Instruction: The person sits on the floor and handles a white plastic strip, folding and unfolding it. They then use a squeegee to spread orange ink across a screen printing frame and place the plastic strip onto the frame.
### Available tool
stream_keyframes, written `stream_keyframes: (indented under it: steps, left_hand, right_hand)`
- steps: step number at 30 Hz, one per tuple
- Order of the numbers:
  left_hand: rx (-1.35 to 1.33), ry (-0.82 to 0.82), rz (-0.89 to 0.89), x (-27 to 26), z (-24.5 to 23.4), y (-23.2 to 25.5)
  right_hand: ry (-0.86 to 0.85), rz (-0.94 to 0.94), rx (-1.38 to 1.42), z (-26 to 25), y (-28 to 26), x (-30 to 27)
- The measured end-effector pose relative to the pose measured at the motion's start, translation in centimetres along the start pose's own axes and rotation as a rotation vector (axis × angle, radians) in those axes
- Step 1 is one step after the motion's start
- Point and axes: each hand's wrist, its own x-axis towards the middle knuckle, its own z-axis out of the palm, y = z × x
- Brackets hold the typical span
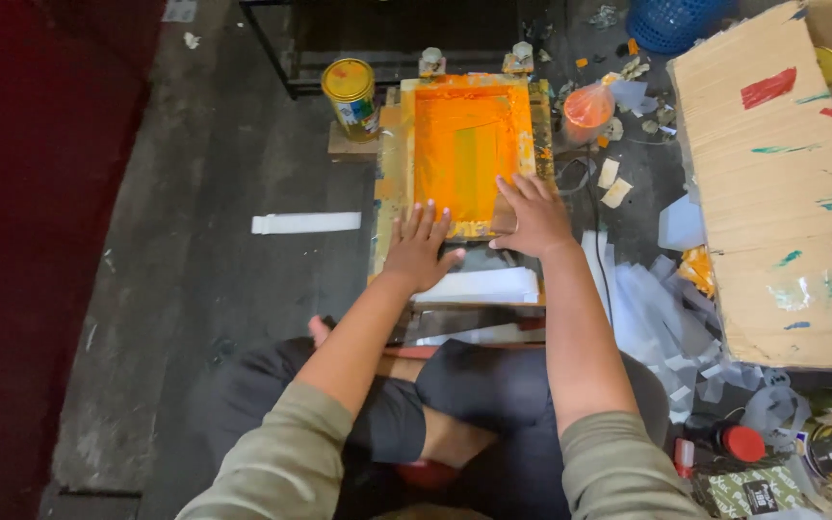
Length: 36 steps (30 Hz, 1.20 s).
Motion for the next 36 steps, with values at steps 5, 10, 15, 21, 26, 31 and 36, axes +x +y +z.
stream_keyframes:
  steps: [5, 10, 15, 21, 26, 31, 36]
  left_hand:
    - [0.063, -0.020, -0.059, 0.1, 0.5, 0.8]
    - [0.075, -0.031, -0.098, -0.2, 0.9, 0.8]
    - [0.002, -0.060, -0.097, -2.8, -0.3, 1.4]
    - [-0.179, 0.065, -0.071, -4.1, -0.3, -1.3]
    - [-0.160, 0.083, -0.052, -4.3, -1.0, -1.5]
    - [-0.053, 0.083, -0.073, -0.4, -0.4, -2.9]
    - [-0.071, 0.199, -0.047, 4.7, -0.4, -4.0]
  right_hand:
    - [-0.003, 0.001, 0.021, 0.7, 0.2, -0.3]
    - [-0.045, -0.015, 0.060, 0.0, -0.1, -0.7]
    - [-0.208, 0.053, 0.105, 0.0, -0.6, -0.7]
    - [-0.224, 0.122, 0.127, -4.5, -3.5, -3.5]
    - [-0.212, 0.088, 0.105, -10.4, -4.9, -2.4]
    - [-0.057, 0.027, 0.082, -7.9, -2.2, 2.3]
    - [0.390, -0.272, 0.184, -1.6, -1.0, 7.9]
